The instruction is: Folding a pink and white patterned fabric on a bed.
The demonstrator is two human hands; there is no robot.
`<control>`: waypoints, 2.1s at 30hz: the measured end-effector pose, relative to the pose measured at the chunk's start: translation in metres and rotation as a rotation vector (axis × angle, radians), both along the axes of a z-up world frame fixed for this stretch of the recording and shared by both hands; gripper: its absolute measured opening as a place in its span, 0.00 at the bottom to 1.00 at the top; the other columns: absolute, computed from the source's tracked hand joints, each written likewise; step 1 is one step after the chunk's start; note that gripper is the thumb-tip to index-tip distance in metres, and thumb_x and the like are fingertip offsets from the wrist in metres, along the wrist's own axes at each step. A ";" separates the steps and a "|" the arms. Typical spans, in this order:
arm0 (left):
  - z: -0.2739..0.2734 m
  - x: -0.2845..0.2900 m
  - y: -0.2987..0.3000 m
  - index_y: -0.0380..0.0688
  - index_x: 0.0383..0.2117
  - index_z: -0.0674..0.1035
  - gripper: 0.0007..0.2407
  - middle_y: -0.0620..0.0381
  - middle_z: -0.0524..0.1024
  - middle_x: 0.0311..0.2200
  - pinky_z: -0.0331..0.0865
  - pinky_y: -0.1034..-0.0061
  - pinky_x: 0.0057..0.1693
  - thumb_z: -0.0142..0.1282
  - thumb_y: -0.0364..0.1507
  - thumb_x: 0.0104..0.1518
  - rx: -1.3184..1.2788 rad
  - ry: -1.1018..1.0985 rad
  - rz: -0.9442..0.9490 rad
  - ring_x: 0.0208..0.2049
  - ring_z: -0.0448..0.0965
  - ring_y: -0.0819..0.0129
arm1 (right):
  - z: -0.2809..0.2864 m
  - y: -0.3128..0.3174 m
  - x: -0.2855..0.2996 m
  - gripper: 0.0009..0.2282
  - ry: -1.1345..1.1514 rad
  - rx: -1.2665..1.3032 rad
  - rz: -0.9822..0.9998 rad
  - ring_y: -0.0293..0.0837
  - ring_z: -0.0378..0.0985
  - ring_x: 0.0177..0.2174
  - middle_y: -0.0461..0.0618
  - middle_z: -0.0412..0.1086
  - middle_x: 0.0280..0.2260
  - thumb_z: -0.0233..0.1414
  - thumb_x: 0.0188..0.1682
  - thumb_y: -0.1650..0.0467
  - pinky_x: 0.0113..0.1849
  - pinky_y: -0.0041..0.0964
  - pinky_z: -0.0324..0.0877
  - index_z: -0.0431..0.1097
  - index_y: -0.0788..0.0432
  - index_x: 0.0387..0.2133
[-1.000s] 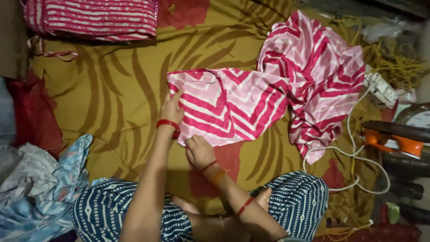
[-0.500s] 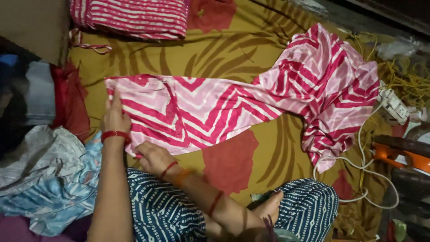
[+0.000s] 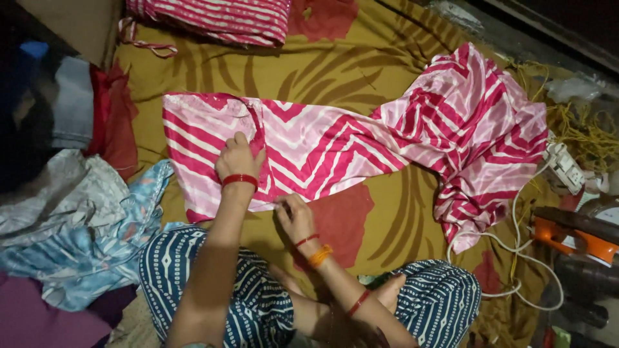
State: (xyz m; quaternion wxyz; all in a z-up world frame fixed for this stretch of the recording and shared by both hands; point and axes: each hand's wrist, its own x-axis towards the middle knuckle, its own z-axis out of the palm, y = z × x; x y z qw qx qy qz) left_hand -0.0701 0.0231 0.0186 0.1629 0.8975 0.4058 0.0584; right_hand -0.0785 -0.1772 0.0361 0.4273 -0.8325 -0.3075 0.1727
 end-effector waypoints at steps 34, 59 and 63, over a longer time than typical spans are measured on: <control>-0.029 0.004 -0.087 0.48 0.71 0.54 0.31 0.51 0.46 0.73 0.37 0.42 0.70 0.44 0.45 0.62 -0.025 0.051 -0.345 0.73 0.42 0.58 | -0.010 -0.059 0.071 0.11 -0.561 -0.228 0.090 0.57 0.69 0.49 0.54 0.70 0.49 0.56 0.46 0.72 0.47 0.51 0.66 0.72 0.59 0.41; -0.010 0.007 -0.094 0.52 0.72 0.53 0.31 0.52 0.47 0.74 0.36 0.45 0.72 0.40 0.45 0.63 0.066 0.123 -0.351 0.74 0.45 0.57 | 0.037 -0.115 0.231 0.12 -0.278 -0.174 -0.022 0.52 0.79 0.35 0.54 0.74 0.36 0.60 0.46 0.64 0.39 0.45 0.75 0.75 0.59 0.38; -0.018 0.007 -0.093 0.52 0.72 0.54 0.31 0.50 0.47 0.73 0.35 0.45 0.72 0.40 0.45 0.62 0.089 0.118 -0.349 0.73 0.46 0.56 | 0.037 -0.119 0.280 0.12 -0.353 -0.138 -0.231 0.55 0.77 0.36 0.57 0.72 0.43 0.57 0.52 0.66 0.38 0.49 0.73 0.74 0.60 0.45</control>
